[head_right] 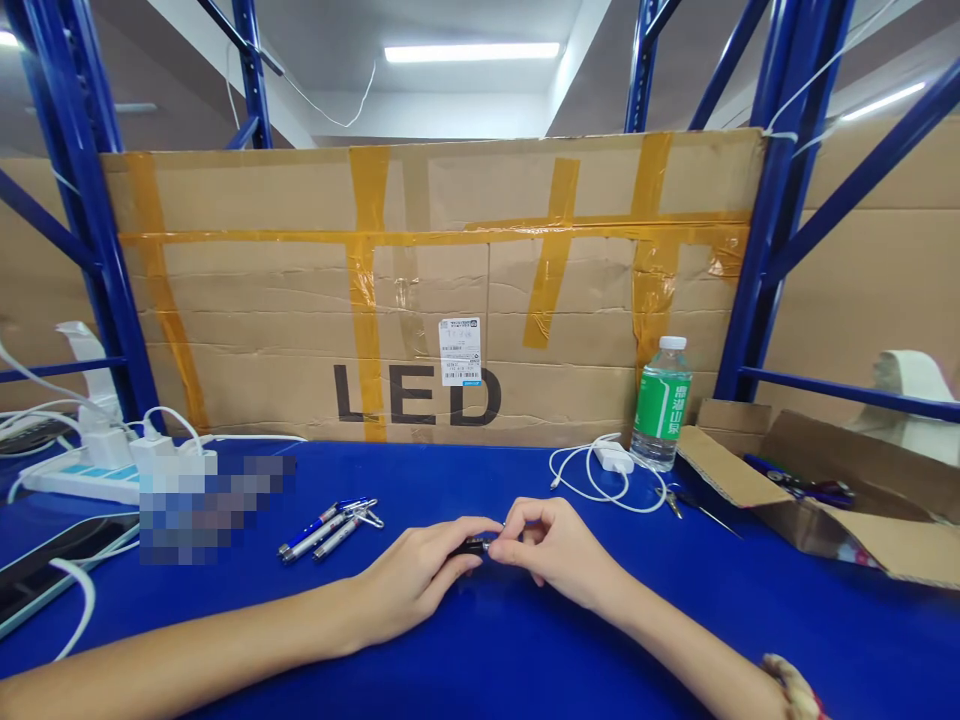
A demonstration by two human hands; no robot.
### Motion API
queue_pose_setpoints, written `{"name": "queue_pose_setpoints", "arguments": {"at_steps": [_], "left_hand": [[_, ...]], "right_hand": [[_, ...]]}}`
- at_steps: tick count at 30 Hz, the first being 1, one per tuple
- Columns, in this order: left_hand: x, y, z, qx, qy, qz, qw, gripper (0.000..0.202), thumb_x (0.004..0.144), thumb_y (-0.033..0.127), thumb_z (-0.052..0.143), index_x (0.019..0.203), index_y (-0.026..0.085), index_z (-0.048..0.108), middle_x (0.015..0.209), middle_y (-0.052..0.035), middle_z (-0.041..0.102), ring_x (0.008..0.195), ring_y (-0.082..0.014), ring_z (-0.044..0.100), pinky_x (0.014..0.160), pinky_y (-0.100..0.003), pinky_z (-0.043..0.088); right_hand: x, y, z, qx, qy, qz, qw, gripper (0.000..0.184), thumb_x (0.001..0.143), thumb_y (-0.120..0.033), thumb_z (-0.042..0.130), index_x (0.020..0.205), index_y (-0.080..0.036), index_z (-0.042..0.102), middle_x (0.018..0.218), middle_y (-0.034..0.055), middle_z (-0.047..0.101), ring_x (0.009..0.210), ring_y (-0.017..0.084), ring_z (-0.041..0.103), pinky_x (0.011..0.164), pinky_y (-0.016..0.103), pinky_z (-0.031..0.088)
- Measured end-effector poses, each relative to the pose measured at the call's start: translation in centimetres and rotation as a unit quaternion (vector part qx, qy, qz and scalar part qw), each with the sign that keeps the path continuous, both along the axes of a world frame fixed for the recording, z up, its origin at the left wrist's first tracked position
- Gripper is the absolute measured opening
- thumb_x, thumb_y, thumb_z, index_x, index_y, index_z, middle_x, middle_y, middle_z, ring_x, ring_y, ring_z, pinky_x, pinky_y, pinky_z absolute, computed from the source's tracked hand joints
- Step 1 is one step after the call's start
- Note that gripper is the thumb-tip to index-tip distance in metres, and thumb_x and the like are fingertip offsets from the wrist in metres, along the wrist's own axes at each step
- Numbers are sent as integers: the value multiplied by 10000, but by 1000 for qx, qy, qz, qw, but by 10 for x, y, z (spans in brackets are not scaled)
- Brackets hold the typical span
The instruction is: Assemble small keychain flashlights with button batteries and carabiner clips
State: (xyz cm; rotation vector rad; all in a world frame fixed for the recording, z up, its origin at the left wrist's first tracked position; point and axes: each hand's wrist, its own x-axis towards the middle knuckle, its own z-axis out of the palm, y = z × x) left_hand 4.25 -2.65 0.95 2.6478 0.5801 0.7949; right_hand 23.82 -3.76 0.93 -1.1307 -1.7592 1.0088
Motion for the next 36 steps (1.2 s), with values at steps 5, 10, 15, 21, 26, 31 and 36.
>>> {"name": "queue_pose_setpoints", "arguments": {"at_steps": [5, 10, 15, 21, 26, 31, 36], "left_hand": [[1, 1, -3, 11, -19, -20, 1000, 321, 909, 156, 381, 1209, 230, 467, 1226, -6, 553, 1088, -123, 537, 942, -228, 411], [1, 1, -3, 23, -22, -19, 999, 306, 906, 146, 380, 1177, 213, 504, 1123, -20, 605, 1024, -133, 566, 902, -233, 433], [1, 0, -3, 11, -19, -16, 1000, 285, 902, 145, 386, 1149, 199, 519, 1093, -28, 614, 990, -135, 578, 881, -231, 441], [1, 2, -3, 20, -5, -4, 1000, 266, 899, 150, 391, 1132, 181, 517, 1070, -40, 620, 971, -142, 587, 860, -235, 451], [1, 2, -5, 39, 5, 4, 999, 235, 905, 163, 384, 1106, 162, 505, 1052, -51, 623, 953, -148, 595, 832, -229, 458], [0, 3, -6, 41, 24, 19, 999, 160, 907, 182, 382, 1019, 171, 494, 1018, -50, 625, 923, -158, 605, 781, -229, 466], [-1, 3, -6, 35, 27, 26, 999, 84, 906, 186, 383, 933, 172, 461, 1010, -55, 624, 912, -167, 609, 760, -232, 465]], "right_hand": [[1, 2, -2, 4, -9, 0, 1000, 375, 640, -434, 677, 564, -153, 440, 440, -71, 401, 349, 29, 346, 367, 162, 224], [3, 4, -6, 0, -15, -3, 1000, 373, 626, -457, 679, 588, -152, 468, 435, -69, 406, 348, 31, 328, 361, 164, 242], [1, 2, -3, 5, -33, -14, 999, 358, 641, -446, 668, 582, -153, 471, 414, -71, 387, 348, 36, 330, 366, 166, 241], [3, 4, -7, 3, -39, -8, 999, 356, 650, -452, 666, 599, -151, 482, 445, -66, 393, 363, 37, 327, 365, 167, 257], [4, 6, -11, -2, -28, 2, 1000, 361, 650, -464, 670, 609, -151, 495, 520, -52, 401, 405, 44, 333, 362, 169, 303], [3, 8, -11, 2, -33, 1, 999, 353, 633, -432, 698, 580, -143, 502, 571, -45, 408, 407, 37, 355, 358, 169, 310], [3, 7, -10, 4, -32, 0, 999, 339, 639, -418, 697, 576, -139, 517, 587, -41, 419, 408, 32, 350, 355, 164, 314]]}}
